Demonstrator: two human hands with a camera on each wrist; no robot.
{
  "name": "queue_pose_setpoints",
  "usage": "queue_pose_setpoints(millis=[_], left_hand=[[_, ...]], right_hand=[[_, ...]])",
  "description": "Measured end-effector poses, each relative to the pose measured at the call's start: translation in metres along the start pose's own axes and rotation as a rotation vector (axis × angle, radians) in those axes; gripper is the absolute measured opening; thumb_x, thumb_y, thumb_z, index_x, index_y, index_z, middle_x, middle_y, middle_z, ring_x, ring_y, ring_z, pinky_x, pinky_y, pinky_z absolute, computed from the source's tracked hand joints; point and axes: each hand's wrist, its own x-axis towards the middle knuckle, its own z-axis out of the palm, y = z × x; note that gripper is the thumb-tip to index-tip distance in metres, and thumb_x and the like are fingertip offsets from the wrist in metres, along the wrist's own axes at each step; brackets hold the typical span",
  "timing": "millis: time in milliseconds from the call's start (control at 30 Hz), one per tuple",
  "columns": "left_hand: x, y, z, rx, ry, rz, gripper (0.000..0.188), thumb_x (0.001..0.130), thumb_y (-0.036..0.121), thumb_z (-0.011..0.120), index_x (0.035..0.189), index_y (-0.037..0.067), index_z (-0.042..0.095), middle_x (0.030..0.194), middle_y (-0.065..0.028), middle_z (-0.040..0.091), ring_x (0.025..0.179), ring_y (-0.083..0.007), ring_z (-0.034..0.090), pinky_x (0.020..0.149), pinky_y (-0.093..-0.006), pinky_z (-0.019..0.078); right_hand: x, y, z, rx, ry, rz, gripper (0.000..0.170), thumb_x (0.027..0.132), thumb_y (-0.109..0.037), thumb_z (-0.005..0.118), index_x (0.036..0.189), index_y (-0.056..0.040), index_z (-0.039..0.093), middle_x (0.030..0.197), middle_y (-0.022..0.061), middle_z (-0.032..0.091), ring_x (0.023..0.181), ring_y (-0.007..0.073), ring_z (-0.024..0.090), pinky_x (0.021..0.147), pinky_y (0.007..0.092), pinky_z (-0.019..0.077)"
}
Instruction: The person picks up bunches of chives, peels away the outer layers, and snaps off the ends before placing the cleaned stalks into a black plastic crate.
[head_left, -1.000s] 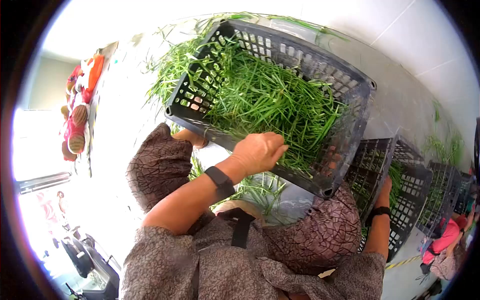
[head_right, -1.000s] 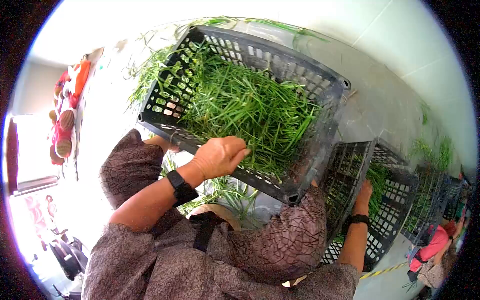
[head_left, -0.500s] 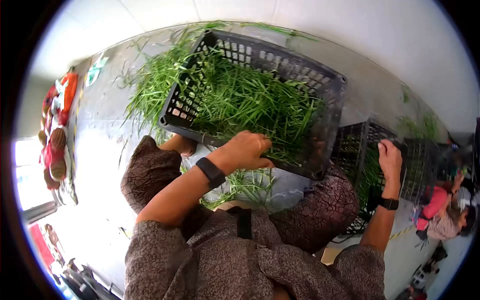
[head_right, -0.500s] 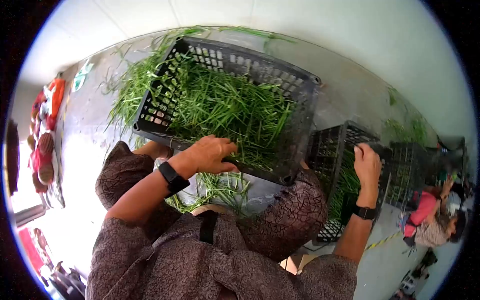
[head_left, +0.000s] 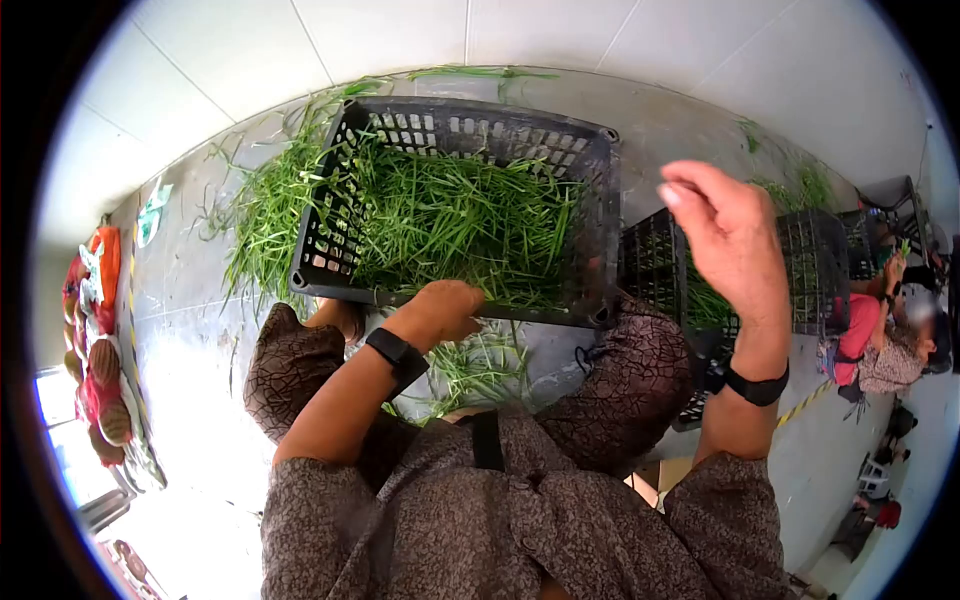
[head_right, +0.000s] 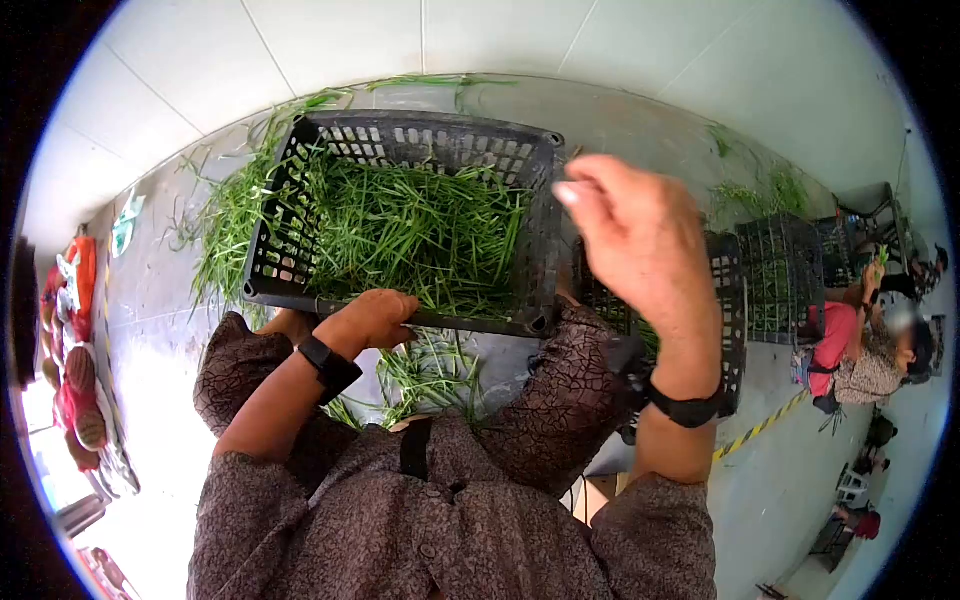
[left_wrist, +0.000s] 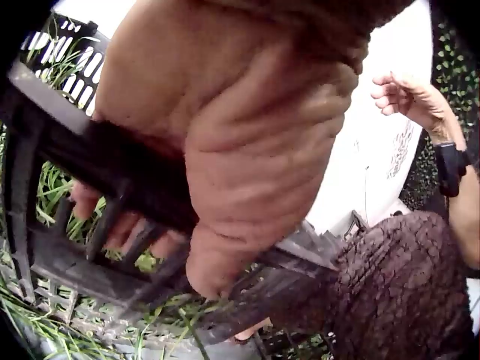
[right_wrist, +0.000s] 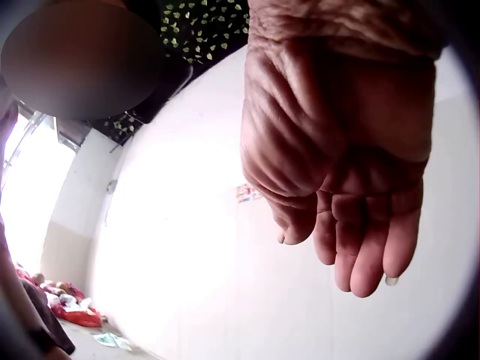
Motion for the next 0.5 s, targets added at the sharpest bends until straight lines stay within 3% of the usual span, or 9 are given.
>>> queue_pose_setpoints(millis=[67,133,233,300,333,433,500], left_hand=[[0.003,0.004,-0.020,-0.099,-0.174,-0.034,0.036,0.077,0.030,0.069,0.096,0.000,0.061,0.090,-0.0195,0.064,0.089,-0.0389,0.060,0.076,-0.0445,0.0486],[0.005,0.001,-0.034,-0.136,-0.100,0.032,0.038,0.078,0.030,0.068,0.101,0.000,0.062,0.094,-0.0210,0.065,0.090,-0.0383,0.061,0.078,-0.0430,0.0491],[0.015,0.007,-0.078,-0.057,-0.110,0.045,0.044,0.078,0.027,0.067,0.112,-0.001,0.060,0.104,-0.0215,0.064,0.097,-0.0355,0.062,0.084,-0.0402,0.0492],[0.030,0.003,-0.092,-0.041,-0.066,-0.007,0.048,0.078,0.026,0.067,0.116,-0.001,0.057,0.103,-0.0200,0.065,0.097,-0.0341,0.063,0.085,-0.0408,0.0492],[0.043,-0.006,-0.091,-0.061,0.095,0.133,0.035,0.078,0.028,0.065,0.099,0.000,0.061,0.093,-0.0203,0.065,0.090,-0.0365,0.062,0.078,-0.0427,0.0492],[0.077,-0.011,-0.108,-0.116,0.134,0.241,0.026,0.078,0.027,0.060,0.072,0.001,0.061,0.074,-0.0209,0.062,0.073,-0.0405,0.060,0.065,-0.0457,0.0480],[0.106,-0.010,-0.112,-0.096,0.149,0.273,0.024,0.078,0.025,0.060,0.076,0.001,0.062,0.078,-0.0211,0.062,0.076,-0.0404,0.060,0.068,-0.0455,0.0484]], right_hand=[[0.004,-0.021,0.003,0.126,-0.027,-0.017,0.014,0.084,-0.013,0.067,0.090,-0.0011,0.063,0.061,0.0111,0.061,0.051,0.0147,0.056,0.050,0.0281,0.0438],[0.007,-0.031,0.008,0.305,-0.010,-0.067,0.013,0.084,-0.011,0.066,0.089,0.0001,0.063,0.061,0.0091,0.060,0.053,0.0106,0.056,0.049,0.0261,0.0427],[0.010,-0.050,-0.002,0.490,-0.122,0.015,0.019,0.091,-0.010,0.059,0.103,0.0034,0.062,0.084,0.0067,0.067,0.074,0.0105,0.061,0.067,0.0230,0.0490],[0.017,-0.055,-0.013,0.636,-0.157,-0.022,0.025,0.094,-0.017,0.053,0.102,0.0049,0.061,0.082,0.0110,0.067,0.071,0.0129,0.064,0.064,0.0239,0.0506],[0.021,-0.061,-0.019,0.736,-0.149,-0.015,0.029,0.095,-0.020,0.049,0.102,0.0053,0.061,0.081,0.0119,0.067,0.069,0.0138,0.064,0.063,0.0240,0.0509],[0.031,-0.067,-0.032,0.981,-0.162,0.095,0.039,0.098,-0.028,0.040,0.103,0.0059,0.058,0.077,0.0143,0.067,0.062,0.0163,0.064,0.058,0.0250,0.0509],[0.033,-0.062,-0.031,1.083,-0.161,0.158,0.043,0.099,-0.031,0.035,0.103,0.0059,0.057,0.075,0.0152,0.066,0.059,0.0174,0.063,0.056,0.0259,0.0508]])
